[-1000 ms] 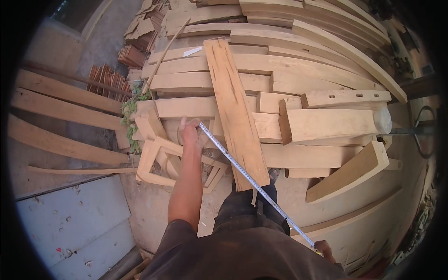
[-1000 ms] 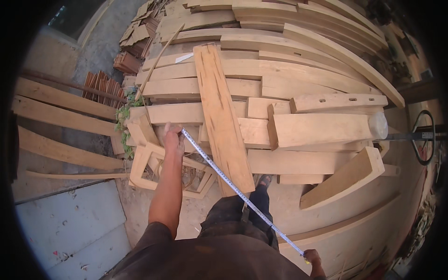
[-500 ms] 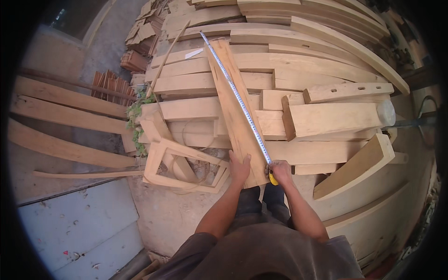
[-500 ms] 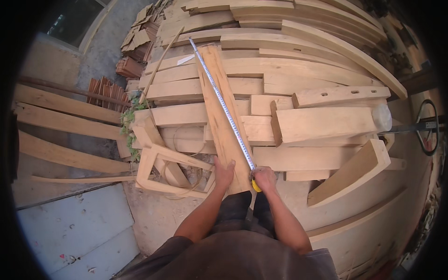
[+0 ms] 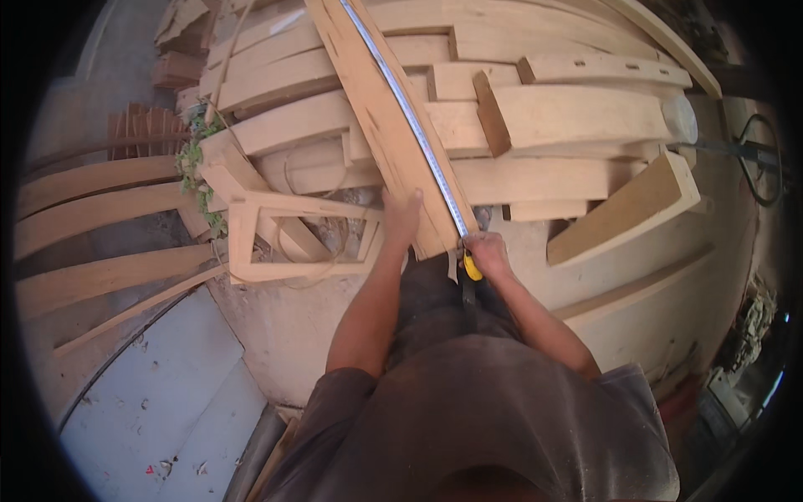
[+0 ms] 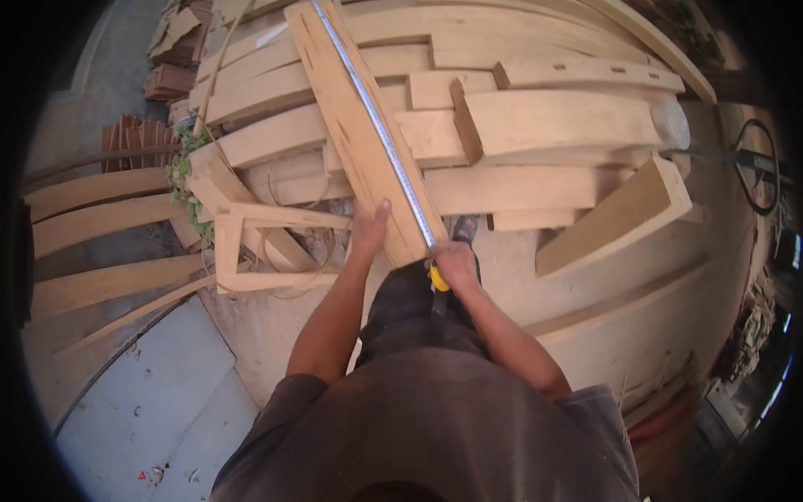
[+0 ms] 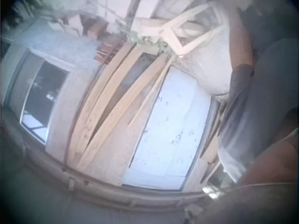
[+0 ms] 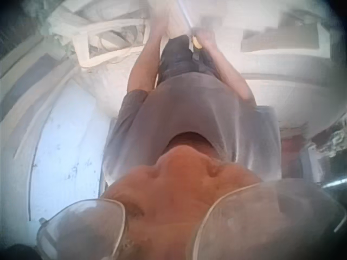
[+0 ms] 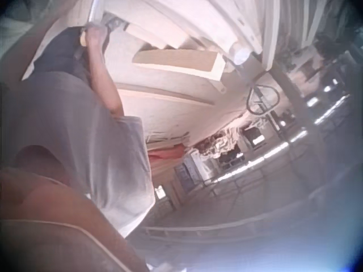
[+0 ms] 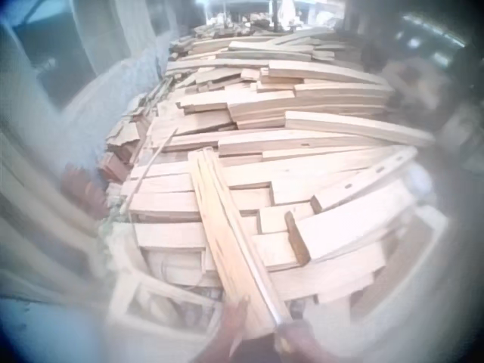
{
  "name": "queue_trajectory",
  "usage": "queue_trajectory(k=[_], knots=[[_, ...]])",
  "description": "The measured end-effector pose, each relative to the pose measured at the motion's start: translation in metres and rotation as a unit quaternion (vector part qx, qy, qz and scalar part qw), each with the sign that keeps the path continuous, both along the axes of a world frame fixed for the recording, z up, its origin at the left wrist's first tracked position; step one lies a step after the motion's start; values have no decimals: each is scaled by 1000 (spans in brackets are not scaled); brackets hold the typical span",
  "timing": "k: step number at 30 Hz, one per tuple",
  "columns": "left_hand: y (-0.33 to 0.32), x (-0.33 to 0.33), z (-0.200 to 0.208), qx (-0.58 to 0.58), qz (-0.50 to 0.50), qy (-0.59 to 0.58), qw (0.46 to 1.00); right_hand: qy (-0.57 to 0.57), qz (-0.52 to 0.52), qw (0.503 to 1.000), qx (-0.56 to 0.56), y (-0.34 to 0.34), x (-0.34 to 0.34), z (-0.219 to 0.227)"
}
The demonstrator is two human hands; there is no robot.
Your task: The person repeatedly picks up wooden planks from a pile, measures them with a tape measure, and places them back. The person also briefly adjusts the camera and carries a plank across the workshop.
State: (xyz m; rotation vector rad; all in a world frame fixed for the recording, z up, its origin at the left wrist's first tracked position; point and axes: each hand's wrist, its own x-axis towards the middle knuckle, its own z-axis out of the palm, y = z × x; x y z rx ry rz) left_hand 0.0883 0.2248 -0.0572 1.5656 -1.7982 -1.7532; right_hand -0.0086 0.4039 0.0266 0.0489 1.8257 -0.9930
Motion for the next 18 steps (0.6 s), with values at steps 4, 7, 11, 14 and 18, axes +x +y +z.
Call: queue_trajectory(k=[4,7,11,14,18], knots=[[-4,-1,4,10,-7,29,1000,-21,-12,998,66,26,12,-4],[-3,3,-5,8,-5,49,999,-42,-25,996,72,33,16,-5],[-3,1,8,60,-2,50,997,-43,-23,997,67,35,17,-10],[0,4,15,135,33,84,987,-45,-21,997,64,34,15,-8],[5,15,5,223,65,148,961,-45,-19,997,61,35,14,-8]])
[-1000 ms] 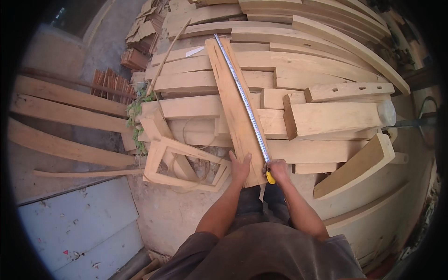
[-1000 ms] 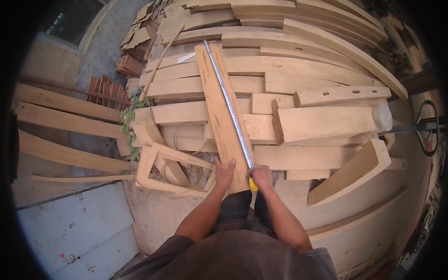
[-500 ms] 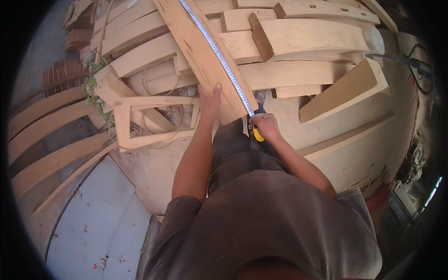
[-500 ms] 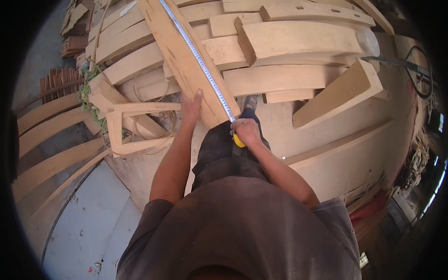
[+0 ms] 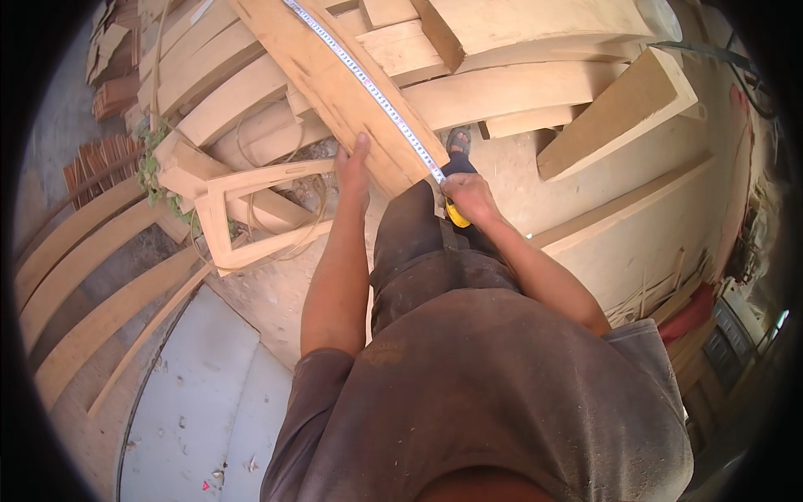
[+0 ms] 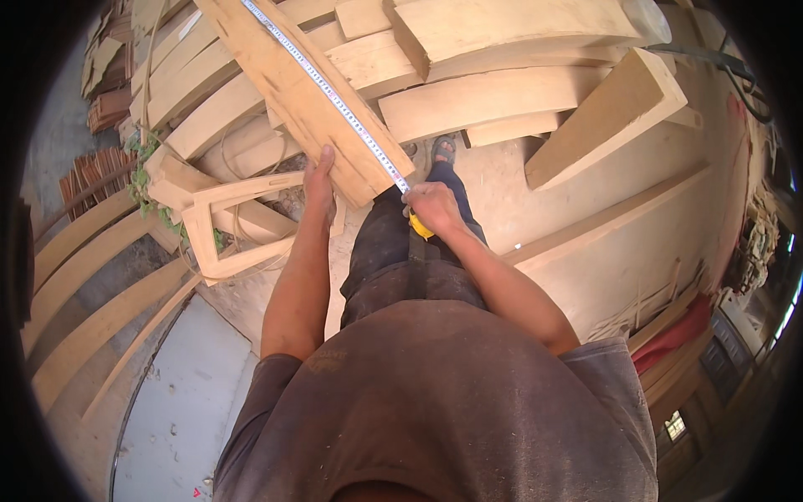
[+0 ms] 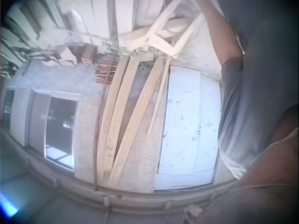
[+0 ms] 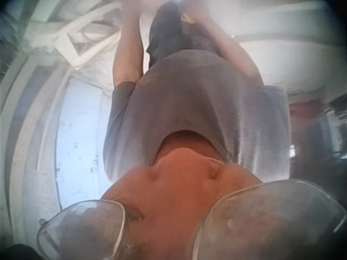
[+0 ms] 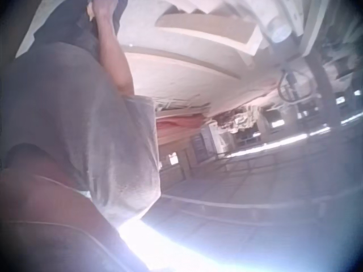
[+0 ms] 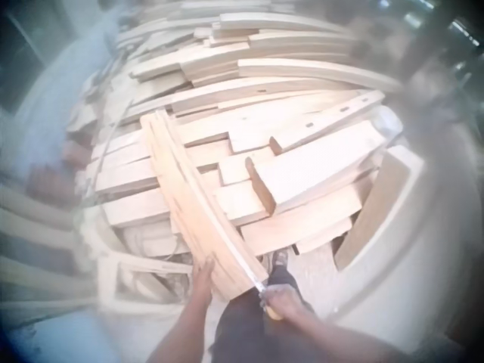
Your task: The person repeatedly picks up wooden planks from a pile, measures them with a tape measure, and places them back. The person also briefly adjusts the camera and carries a plank across the workshop.
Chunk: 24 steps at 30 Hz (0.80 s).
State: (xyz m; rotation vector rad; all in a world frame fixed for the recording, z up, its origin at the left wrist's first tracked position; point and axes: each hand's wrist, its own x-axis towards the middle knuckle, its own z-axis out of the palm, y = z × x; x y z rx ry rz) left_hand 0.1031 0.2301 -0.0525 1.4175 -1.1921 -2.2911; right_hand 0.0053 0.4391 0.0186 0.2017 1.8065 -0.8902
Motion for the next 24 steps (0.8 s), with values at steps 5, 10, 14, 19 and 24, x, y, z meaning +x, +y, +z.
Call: queue_trajectory(k=[5,10,14,19,24], knots=[[12,16,-17,122,23,62,990,-5,0,1000,-5,-1,-3,2],[14,19,-7,154,34,97,983,-28,-7,1000,0,-4,-5,3],[14,29,-8,202,74,147,965,37,18,998,-38,0,-1,-2],[20,29,-7,238,148,141,949,136,-59,986,-74,-3,-8,-1],[43,27,-85,219,197,63,954,226,-27,970,-89,-35,-30,2]])
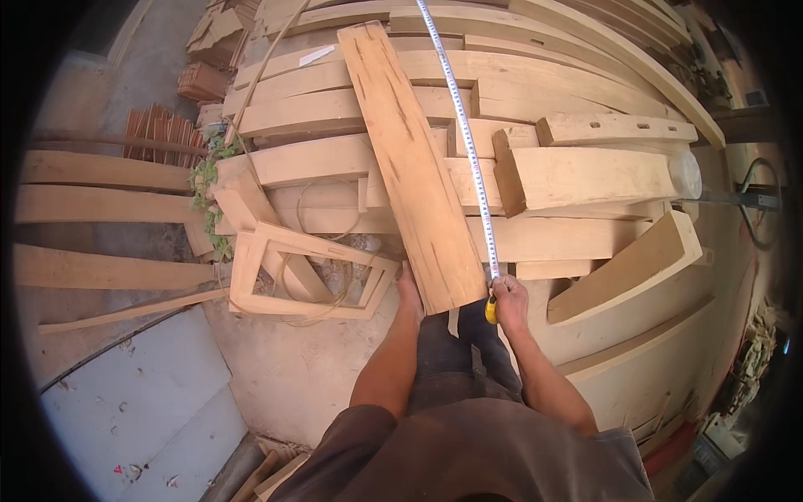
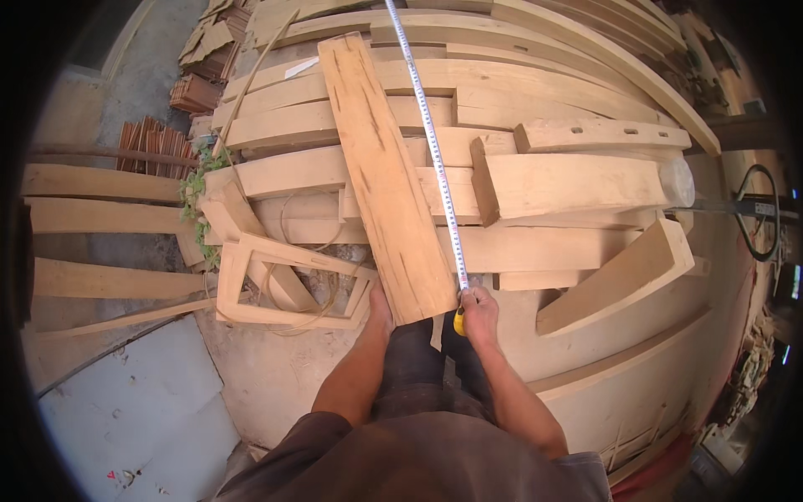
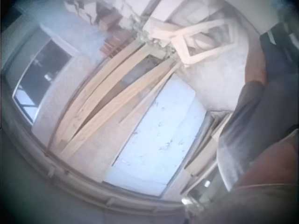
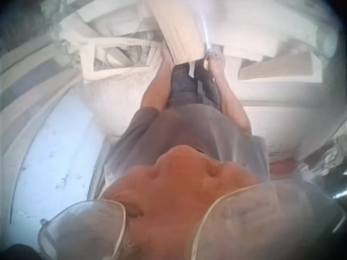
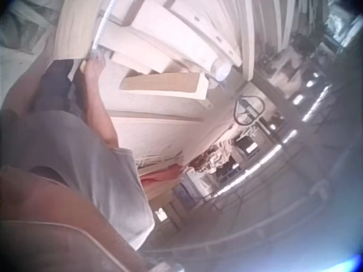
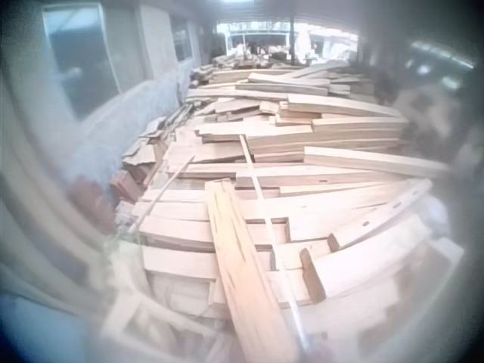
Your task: The person repeatedly picks up wooden planks from a pile, measures them with a tape measure, and places them back. The person also briefly adjusts the camera and carries a plank across the workshop.
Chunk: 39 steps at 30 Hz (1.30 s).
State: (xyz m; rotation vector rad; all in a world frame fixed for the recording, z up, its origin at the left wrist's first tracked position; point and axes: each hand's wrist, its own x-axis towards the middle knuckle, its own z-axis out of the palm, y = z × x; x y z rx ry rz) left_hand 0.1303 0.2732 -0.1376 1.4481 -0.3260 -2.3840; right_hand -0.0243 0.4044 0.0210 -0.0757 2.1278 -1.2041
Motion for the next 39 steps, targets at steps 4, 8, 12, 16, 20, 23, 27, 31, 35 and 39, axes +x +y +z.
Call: queue_trajectory(k=[4,8,12,16,20,23,27,31,35,39], knots=[[2,4,-12,-5,0,-48,999,16,42,999,10,-20,2,-10],[-19,-2,42,-137,-68,-204,967,48,61,996,37,-29,18,-18],[-27,11,51,-241,-117,-375,887,24,13,1000,14,-21,34,-38],[-19,23,29,-282,-337,-339,831,47,-17,998,27,12,24,-48],[-8,-32,125,-308,-345,-385,799,-12,-99,995,-2,31,-2,-11],[10,-30,79,-302,-292,-310,853,14,-97,995,5,65,-27,0],[-3,-16,83,-245,-200,-126,940,11,-117,993,-1,100,-35,11],[-18,-2,77,-89,-167,52,981,-9,-113,993,-20,130,-22,15],[-21,-1,60,-63,-134,140,979,-15,-102,995,1,141,-7,27],[-23,-3,65,-62,-138,134,979,-30,-92,995,8,153,3,38]])
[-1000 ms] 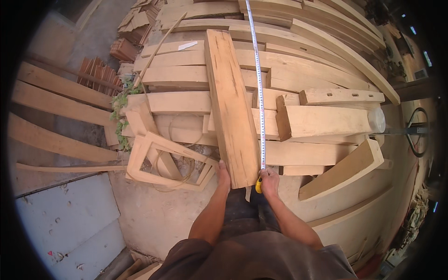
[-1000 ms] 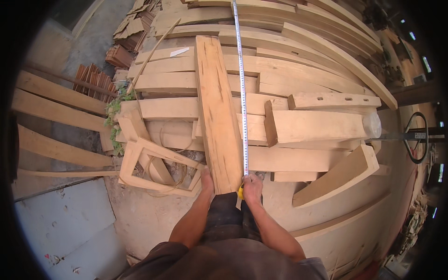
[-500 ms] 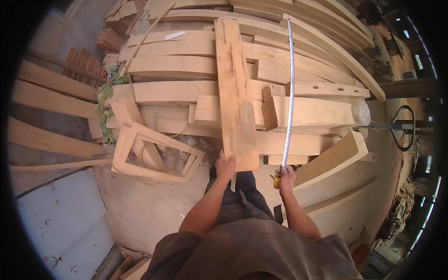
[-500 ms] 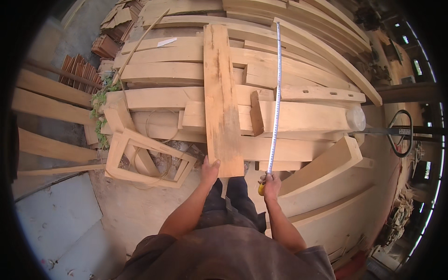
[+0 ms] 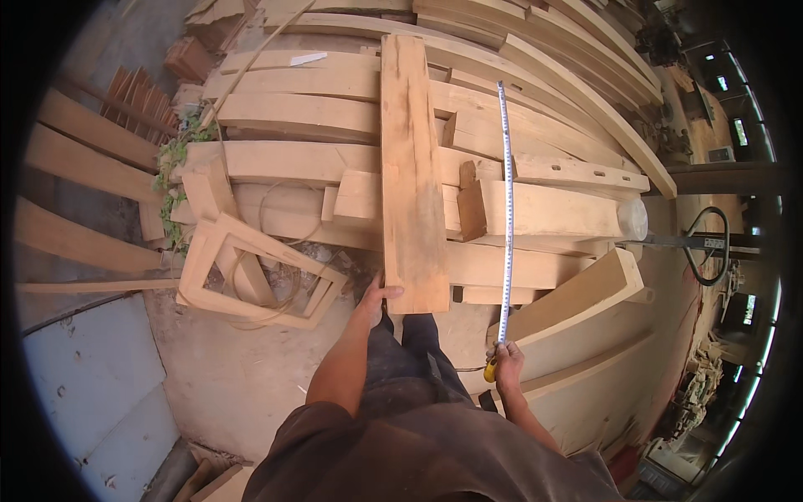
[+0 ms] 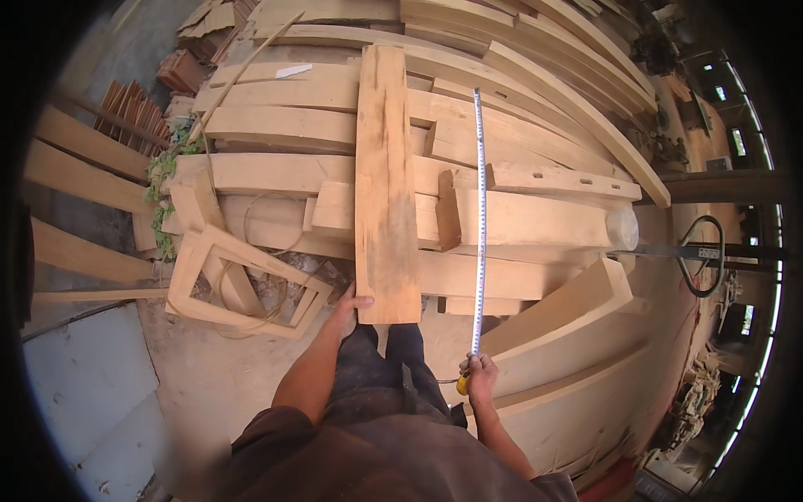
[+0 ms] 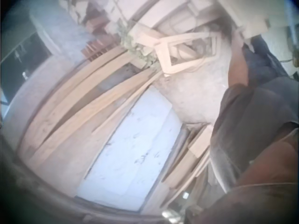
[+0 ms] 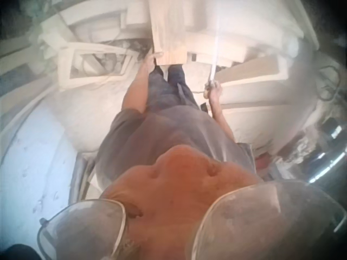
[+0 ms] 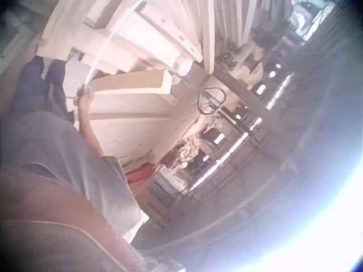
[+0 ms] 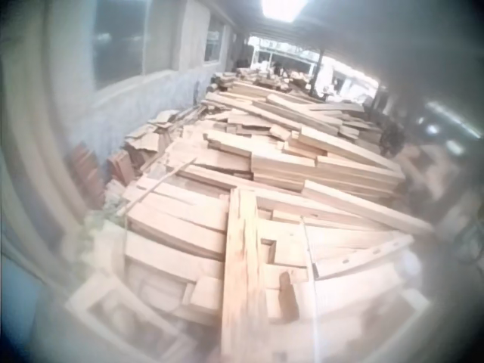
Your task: The person repeatedly picks up wooden planks from a pile, measures them with a tape measure, and places them back. The person also briefly adjusts the camera and carries a plank across the workshop.
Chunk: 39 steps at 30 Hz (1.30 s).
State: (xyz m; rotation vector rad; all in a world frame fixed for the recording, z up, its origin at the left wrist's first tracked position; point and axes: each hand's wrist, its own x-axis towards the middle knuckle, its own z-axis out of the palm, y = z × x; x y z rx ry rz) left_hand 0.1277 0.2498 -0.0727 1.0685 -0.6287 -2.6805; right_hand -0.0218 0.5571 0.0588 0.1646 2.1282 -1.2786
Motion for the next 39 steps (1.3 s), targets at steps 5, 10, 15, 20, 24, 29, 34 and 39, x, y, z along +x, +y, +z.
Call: queue_trajectory(k=[5,10,15,20,24,29,34,39], knots=[[-12,5,15,-20,-5,-42,999,10,31,999,9,14,-5,9],[-33,20,36,-132,-41,-165,977,0,68,996,53,21,-16,20],[-40,-5,106,-329,-257,-440,795,-18,77,994,78,22,-26,15],[-15,-26,111,-361,-240,-483,760,-10,76,994,75,12,-35,20],[-11,-35,121,-377,-242,-499,742,3,88,994,72,11,-42,16],[-6,-39,117,-390,-238,-510,729,-5,82,995,56,5,-42,19],[-7,-37,121,-385,-242,-495,740,-7,81,995,64,9,-38,12],[-2,-39,112,-412,-231,-498,727,-21,73,995,60,8,-36,2]])
